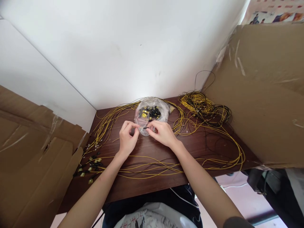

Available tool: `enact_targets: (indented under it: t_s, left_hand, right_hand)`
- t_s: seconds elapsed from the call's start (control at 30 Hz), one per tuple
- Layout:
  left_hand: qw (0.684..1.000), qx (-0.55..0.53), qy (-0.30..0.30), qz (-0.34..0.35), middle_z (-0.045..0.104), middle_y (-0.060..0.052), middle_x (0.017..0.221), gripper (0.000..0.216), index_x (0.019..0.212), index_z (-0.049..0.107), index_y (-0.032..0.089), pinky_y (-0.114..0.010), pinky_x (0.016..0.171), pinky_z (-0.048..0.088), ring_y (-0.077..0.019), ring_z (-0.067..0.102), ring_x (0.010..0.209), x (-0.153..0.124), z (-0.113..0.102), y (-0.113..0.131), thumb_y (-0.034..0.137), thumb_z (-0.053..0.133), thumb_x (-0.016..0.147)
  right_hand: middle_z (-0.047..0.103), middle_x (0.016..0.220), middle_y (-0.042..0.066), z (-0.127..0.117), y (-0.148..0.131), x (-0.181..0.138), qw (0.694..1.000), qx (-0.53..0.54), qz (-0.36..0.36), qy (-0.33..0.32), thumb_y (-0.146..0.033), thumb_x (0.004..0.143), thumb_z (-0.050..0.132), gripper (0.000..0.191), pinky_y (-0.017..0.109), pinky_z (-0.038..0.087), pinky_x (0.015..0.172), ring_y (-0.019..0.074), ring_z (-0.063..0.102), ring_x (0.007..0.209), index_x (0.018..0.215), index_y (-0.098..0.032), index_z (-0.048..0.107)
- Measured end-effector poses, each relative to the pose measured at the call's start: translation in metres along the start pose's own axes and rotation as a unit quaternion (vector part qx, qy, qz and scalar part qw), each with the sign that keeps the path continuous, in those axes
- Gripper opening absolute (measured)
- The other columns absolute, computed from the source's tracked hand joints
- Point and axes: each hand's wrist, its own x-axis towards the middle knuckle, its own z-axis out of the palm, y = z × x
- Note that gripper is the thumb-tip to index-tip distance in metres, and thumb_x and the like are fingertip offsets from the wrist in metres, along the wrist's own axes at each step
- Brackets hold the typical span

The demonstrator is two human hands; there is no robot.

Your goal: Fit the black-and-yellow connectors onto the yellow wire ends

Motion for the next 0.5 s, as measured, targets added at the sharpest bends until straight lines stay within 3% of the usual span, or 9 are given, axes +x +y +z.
enact_targets:
  t_s: [0.5]
  left_hand:
    - [0.997,-0.022,-0.035,0.067,0.058,-0.004,0.094,0.007,0.081,0.061,0.019,-0.035,0.086,0.042,-0.0182,0.052,0.094,0.0001,0.0004,0.0010,0.012,0.058,0.079]
  right_hand:
    - [0.060,0.074,0.001,-0.0005,-0.0018,-0.0001,1.000,0.011,-0.026,0.008,-0.028,0.086,0.053,0.013,0.023,0.039,0.058,0.0114,0.051,0.060,0.091,-0.018,0.062]
